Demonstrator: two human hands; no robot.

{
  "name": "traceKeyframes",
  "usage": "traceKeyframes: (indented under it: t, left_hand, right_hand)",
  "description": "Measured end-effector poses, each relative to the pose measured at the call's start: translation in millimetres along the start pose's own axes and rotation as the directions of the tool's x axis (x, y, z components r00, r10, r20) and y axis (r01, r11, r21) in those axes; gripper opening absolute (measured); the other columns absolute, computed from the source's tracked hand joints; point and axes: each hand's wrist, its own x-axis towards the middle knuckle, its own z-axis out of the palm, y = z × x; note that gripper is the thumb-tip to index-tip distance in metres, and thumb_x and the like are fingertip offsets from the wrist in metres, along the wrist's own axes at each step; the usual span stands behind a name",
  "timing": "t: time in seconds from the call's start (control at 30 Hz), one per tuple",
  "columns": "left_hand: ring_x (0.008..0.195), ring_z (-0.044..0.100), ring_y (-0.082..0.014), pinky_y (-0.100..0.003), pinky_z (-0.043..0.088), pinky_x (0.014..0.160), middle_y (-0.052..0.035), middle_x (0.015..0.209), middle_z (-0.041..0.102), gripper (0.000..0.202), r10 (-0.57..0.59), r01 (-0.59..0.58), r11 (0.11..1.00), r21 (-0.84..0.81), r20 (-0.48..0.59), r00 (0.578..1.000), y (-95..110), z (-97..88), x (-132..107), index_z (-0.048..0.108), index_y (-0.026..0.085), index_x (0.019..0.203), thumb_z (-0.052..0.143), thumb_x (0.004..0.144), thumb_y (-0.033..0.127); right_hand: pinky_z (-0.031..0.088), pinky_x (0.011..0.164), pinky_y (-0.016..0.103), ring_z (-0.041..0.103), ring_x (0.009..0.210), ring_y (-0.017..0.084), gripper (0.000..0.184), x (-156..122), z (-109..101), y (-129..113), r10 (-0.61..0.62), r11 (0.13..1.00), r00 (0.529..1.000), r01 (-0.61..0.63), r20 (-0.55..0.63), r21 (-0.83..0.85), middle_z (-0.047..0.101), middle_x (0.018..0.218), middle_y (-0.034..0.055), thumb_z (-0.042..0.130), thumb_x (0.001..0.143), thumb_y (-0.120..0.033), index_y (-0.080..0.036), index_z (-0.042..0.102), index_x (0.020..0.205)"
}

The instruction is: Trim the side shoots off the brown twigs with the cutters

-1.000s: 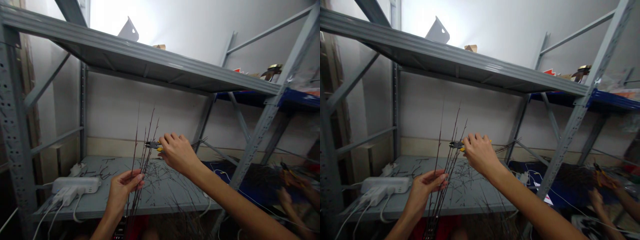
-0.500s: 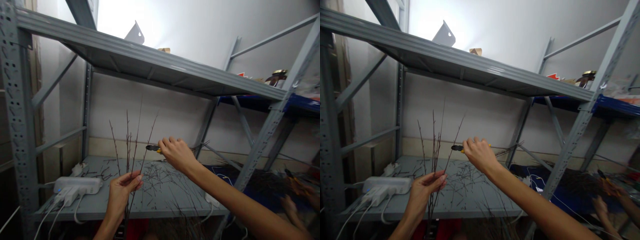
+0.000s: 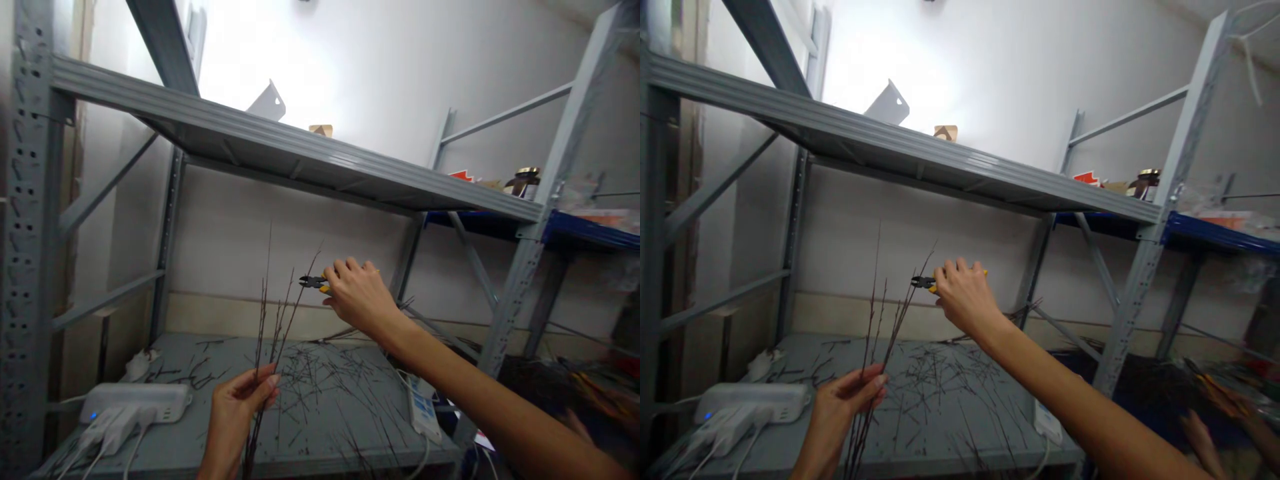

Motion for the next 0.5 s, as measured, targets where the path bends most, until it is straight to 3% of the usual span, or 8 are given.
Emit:
traceKeyframes:
  t: [0.27,0.5]
  left_hand:
    - [0.078,0.076,-0.0236,-0.031,0.066,0.072,-0.0087,0.095,0.083,0.046,0.055,-0.055,0.999,0.002,-0.037,0.998,-6.3,0.1,1.0,0.084,0.018,0.091,0.096,0.054,0.042]
    - [0.074,0.075,-0.0229,-0.032,0.066,0.07,-0.0071,0.084,0.082,0.047,0.069,-0.07,0.997,-0.015,-0.064,0.996,-0.5,1.3,-4.4,0.085,0.018,0.088,0.097,0.05,0.043]
  right_hand:
    - [0.041,0.071,0.041,0.058,0.092,0.032,0.041,7.0,-18.5,12.1,0.006,0.996,0.998,0.0,0.063,-0.089,0.064,0.098,0.0116,0.084,0.075,-0.043,-0.015,0.064,0.098]
    - [0.043,0.07,0.043,0.061,0.089,0.033,0.044,10.9,-34.4,9.6,0.03,0.995,0.989,-0.015,0.147,-0.102,0.066,0.096,0.0135,0.087,0.07,-0.042,-0.014,0.067,0.097]
